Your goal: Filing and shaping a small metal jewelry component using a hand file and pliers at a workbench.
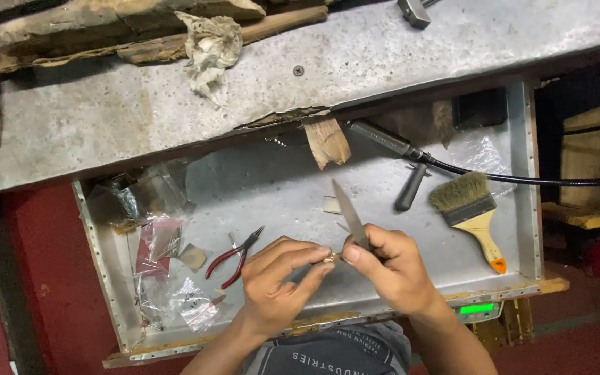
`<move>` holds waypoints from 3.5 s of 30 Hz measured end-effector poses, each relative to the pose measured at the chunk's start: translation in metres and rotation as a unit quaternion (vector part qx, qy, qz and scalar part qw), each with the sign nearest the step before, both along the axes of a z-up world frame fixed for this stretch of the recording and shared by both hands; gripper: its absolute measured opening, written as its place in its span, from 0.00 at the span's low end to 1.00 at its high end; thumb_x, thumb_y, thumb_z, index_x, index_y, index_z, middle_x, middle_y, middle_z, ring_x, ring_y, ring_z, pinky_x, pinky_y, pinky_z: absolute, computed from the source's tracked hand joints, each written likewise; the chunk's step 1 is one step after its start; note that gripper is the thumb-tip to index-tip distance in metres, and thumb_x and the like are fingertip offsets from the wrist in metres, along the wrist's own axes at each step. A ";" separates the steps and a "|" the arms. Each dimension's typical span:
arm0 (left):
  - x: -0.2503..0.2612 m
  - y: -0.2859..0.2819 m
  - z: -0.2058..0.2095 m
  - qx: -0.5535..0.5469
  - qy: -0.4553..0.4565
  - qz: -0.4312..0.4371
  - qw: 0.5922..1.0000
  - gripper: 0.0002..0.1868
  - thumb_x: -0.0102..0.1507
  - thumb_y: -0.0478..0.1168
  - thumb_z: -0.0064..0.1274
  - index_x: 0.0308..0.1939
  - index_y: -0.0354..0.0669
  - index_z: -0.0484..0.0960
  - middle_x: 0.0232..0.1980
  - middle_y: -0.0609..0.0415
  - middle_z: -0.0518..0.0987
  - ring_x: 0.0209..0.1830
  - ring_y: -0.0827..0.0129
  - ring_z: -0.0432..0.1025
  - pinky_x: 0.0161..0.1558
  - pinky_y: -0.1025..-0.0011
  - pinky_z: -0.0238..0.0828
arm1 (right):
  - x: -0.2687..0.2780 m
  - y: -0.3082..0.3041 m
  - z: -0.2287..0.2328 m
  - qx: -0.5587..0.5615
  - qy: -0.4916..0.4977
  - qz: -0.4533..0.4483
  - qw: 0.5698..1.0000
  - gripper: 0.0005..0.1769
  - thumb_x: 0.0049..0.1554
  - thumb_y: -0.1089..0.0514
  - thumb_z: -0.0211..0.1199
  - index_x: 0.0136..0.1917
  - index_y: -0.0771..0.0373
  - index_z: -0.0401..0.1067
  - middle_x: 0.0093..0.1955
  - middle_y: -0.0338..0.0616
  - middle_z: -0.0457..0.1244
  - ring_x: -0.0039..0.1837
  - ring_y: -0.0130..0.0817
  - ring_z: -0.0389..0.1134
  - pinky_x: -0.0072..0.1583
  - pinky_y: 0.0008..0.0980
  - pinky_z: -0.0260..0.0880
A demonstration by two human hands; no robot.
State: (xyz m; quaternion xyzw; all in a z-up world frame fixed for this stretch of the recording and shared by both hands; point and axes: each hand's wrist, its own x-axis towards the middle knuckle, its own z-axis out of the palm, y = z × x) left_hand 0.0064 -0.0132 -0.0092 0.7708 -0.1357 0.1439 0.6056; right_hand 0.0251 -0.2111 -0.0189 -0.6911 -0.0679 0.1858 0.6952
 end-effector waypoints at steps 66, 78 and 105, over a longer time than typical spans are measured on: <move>0.092 -0.003 -0.010 0.170 -0.142 0.107 0.969 0.06 0.64 0.33 0.58 0.34 0.34 0.79 0.35 0.44 0.83 0.33 0.59 0.80 0.36 0.69 0.81 | 0.040 -0.005 -0.025 -0.290 -0.447 -0.057 0.844 0.24 0.58 0.72 0.72 0.67 0.63 0.73 0.28 0.32 0.54 0.28 0.27 0.51 0.32 0.32 0.58; 0.101 -0.005 -0.011 0.083 -0.187 0.117 0.972 0.05 0.54 0.22 0.63 0.26 0.30 0.83 0.27 0.43 0.82 0.25 0.53 0.81 0.29 0.65 0.81 | 0.039 -0.008 -0.018 -0.244 -0.455 -0.099 0.851 0.22 0.51 0.77 0.60 0.57 0.68 0.80 0.20 0.39 0.57 0.20 0.34 0.57 0.26 0.28 0.59; 0.097 -0.014 -0.014 0.103 -0.211 0.146 0.961 0.05 0.56 0.24 0.62 0.26 0.30 0.83 0.26 0.43 0.82 0.24 0.53 0.80 0.28 0.65 0.81 | 0.042 0.002 -0.021 -0.208 -0.442 -0.105 0.866 0.21 0.51 0.77 0.60 0.57 0.69 0.80 0.19 0.38 0.57 0.20 0.31 0.57 0.26 0.26 0.58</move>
